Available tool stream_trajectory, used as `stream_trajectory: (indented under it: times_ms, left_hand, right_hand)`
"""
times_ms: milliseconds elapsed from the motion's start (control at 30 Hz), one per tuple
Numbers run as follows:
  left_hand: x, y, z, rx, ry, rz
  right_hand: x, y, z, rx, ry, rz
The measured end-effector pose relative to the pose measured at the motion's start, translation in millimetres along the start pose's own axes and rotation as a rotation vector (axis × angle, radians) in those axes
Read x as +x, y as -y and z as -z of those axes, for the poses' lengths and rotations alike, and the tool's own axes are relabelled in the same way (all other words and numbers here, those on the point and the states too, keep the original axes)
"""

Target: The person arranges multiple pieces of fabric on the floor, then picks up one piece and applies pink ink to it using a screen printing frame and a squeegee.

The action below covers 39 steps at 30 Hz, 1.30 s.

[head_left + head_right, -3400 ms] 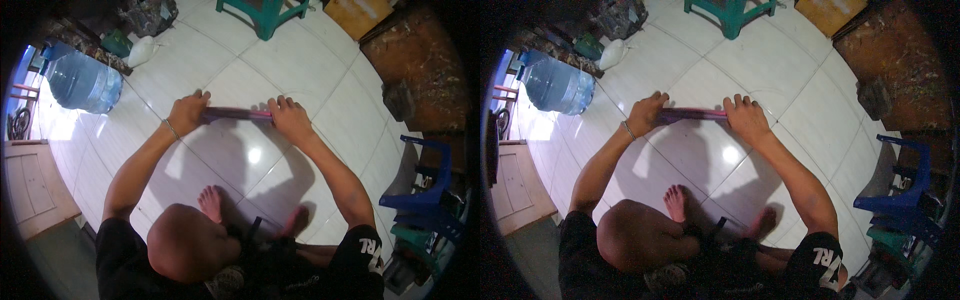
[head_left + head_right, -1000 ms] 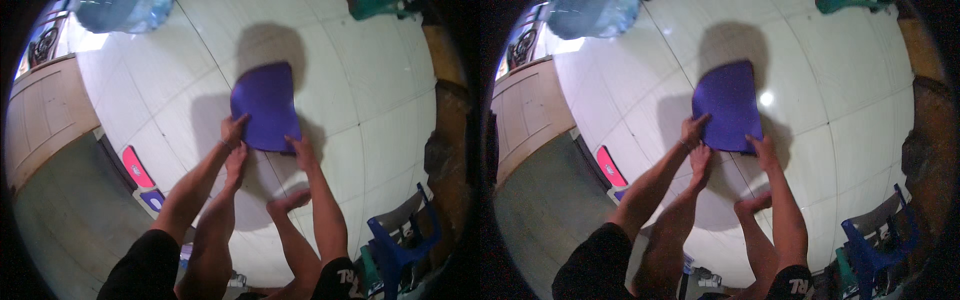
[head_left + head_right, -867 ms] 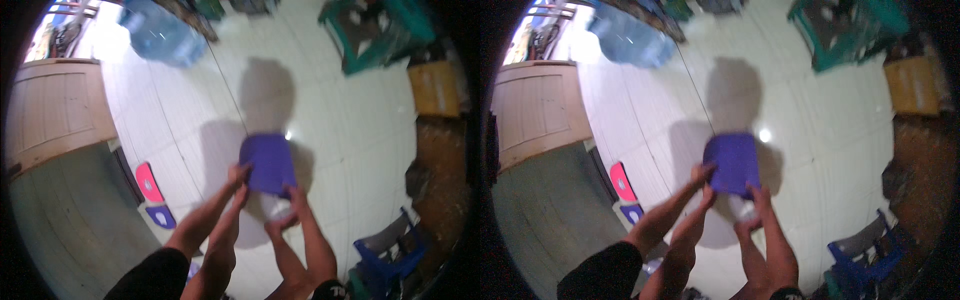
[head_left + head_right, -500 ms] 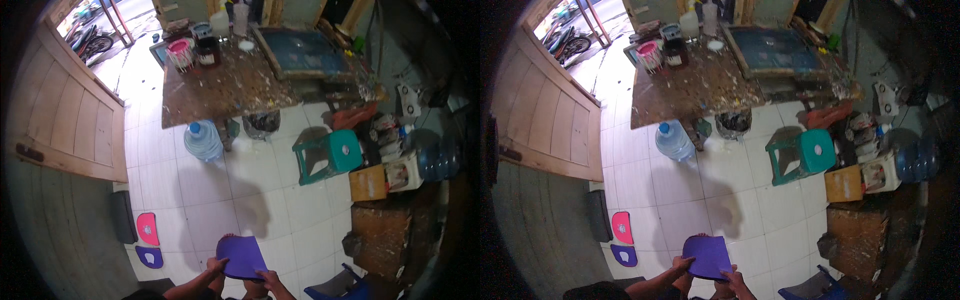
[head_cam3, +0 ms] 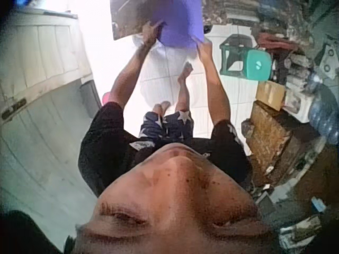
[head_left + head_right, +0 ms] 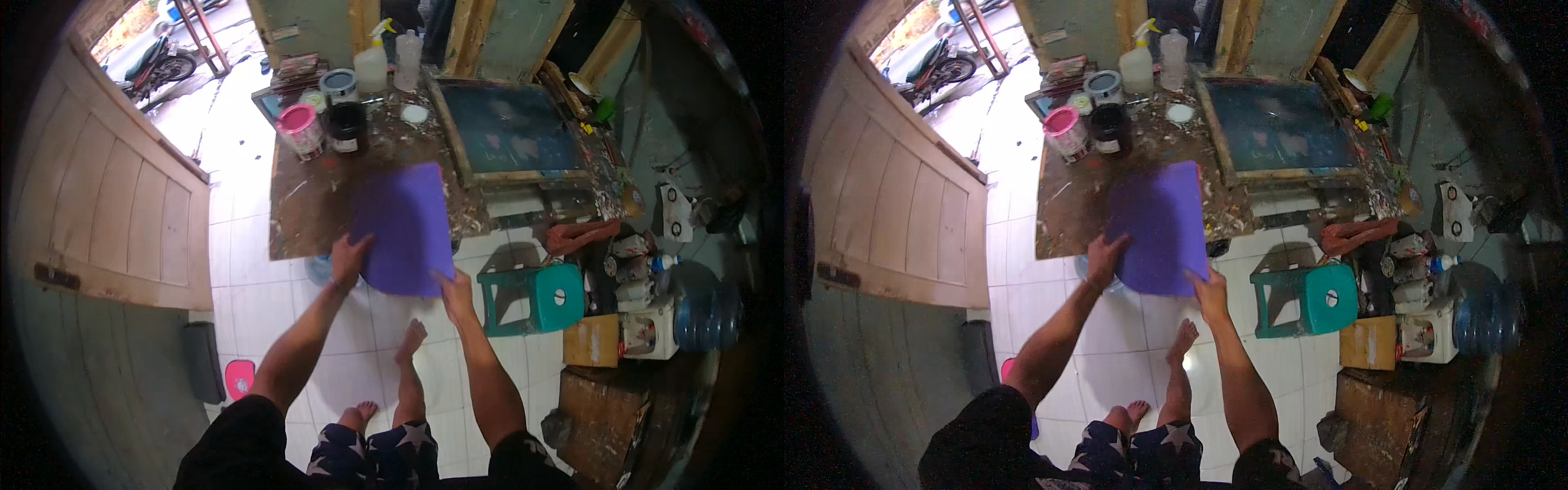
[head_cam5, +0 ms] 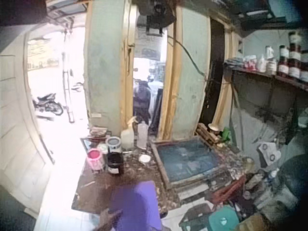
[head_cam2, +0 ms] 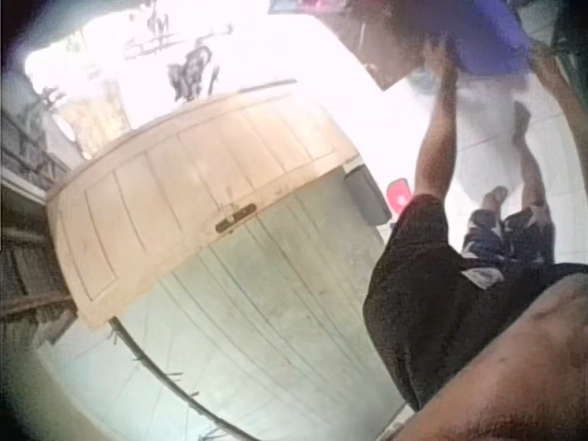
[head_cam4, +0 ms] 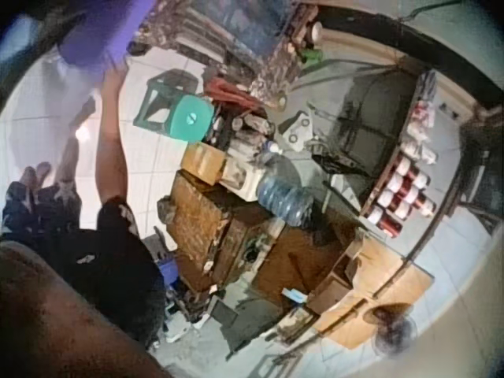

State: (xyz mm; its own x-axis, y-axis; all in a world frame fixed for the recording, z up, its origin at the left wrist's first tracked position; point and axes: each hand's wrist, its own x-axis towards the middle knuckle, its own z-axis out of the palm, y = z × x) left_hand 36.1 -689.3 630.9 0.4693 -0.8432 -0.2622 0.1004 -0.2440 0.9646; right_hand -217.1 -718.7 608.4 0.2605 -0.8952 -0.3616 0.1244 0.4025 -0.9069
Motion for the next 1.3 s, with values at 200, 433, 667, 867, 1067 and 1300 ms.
stream_trajectory:
  times_ms: [200, 433, 667, 867, 1067, 1300]
  left_hand:
    - [133.1, 39.2, -11.6, 0.064, -0.098, 0.095]
    - [142.4, 49.5, 2.3, 0.080, -0.137, 0.201]
    - [147.4, 44.5, 2.0, 0.163, -0.177, 0.286]
    - [136.0, 34.3, -5.1, -0.072, -0.156, 0.462]
    - [126.2, 23.7, -11.0, -0.077, -0.039, 0.301]
    - [134.4, 14.5, 14.2, -0.110, -0.134, 0.496]
  right_hand:
    - [158.7, -24.1, -0.9, -0.136, 0.194, -0.129]
    - [164.3, -21.9, -14.5, -0.464, 0.015, 0.017]
    - [88.4, -4.8, 145.0, 0.119, 0.060, -0.180]
    - [60.8, -9.4, 362.0, -0.973, -0.531, -0.502]
    - [113.2, -29.8, 433.2, -0.798, -0.641, -0.516]
    - [137.1, -147.6, 510.5, -1.850, -0.104, -0.066]
